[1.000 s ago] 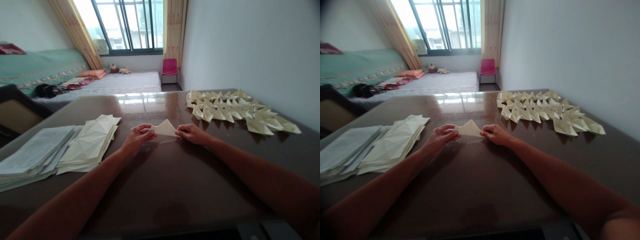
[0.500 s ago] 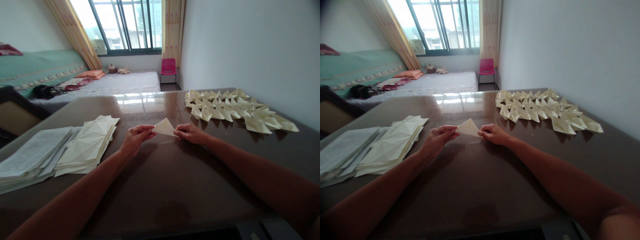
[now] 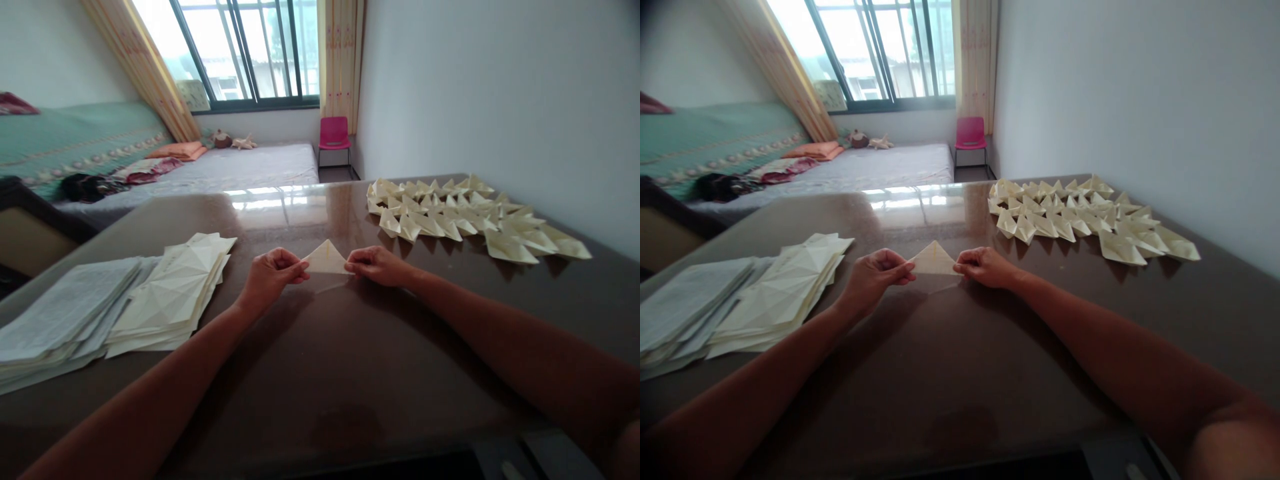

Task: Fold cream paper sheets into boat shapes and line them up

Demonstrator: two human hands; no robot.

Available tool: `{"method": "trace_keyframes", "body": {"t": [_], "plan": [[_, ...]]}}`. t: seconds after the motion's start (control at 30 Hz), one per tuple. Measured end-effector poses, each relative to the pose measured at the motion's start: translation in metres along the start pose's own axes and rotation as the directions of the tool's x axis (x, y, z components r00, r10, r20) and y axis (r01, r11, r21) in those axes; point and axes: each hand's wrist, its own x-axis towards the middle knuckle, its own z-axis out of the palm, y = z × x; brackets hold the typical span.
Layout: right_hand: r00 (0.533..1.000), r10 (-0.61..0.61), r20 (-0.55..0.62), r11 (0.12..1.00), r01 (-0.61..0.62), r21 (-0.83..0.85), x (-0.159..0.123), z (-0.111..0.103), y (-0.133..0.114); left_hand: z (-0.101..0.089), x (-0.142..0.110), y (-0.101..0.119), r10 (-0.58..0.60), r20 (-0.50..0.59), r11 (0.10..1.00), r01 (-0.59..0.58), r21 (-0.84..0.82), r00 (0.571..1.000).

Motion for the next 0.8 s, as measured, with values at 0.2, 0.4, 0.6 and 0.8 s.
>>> {"method": "trace_keyframes", "body": {"t": [0.2, 0.4, 0.6, 0.8], "plan": [[1.000, -0.020, -0.009, 0.998, 0.019, -0.061, -0.002, 0.000, -0.006, -0.008, 0.003, -0.003, -0.084, 0.152, 0.995, 0.091, -0.039, 0.985], [0.995, -0.093, -0.039, 0.987, 0.087, -0.138, -0.004, 0.004, -0.015, -0.009, 0.006, -0.006, -0.044, 0.118, 0.999, 0.041, 0.031, 0.992], [0.992, -0.124, 0.032, 0.988, 0.126, -0.092, -0.005, 0.008, -0.016, -0.007, 0.006, -0.004, -0.009, 0.086, 0.998, 0.004, 0.064, 0.996], [0.987, -0.140, -0.080, 0.979, 0.126, -0.160, -0.005, 0.020, -0.018, -0.004, 0.009, -0.005, -0.015, 0.043, 0.995, 0.010, 0.095, 0.999]]}}
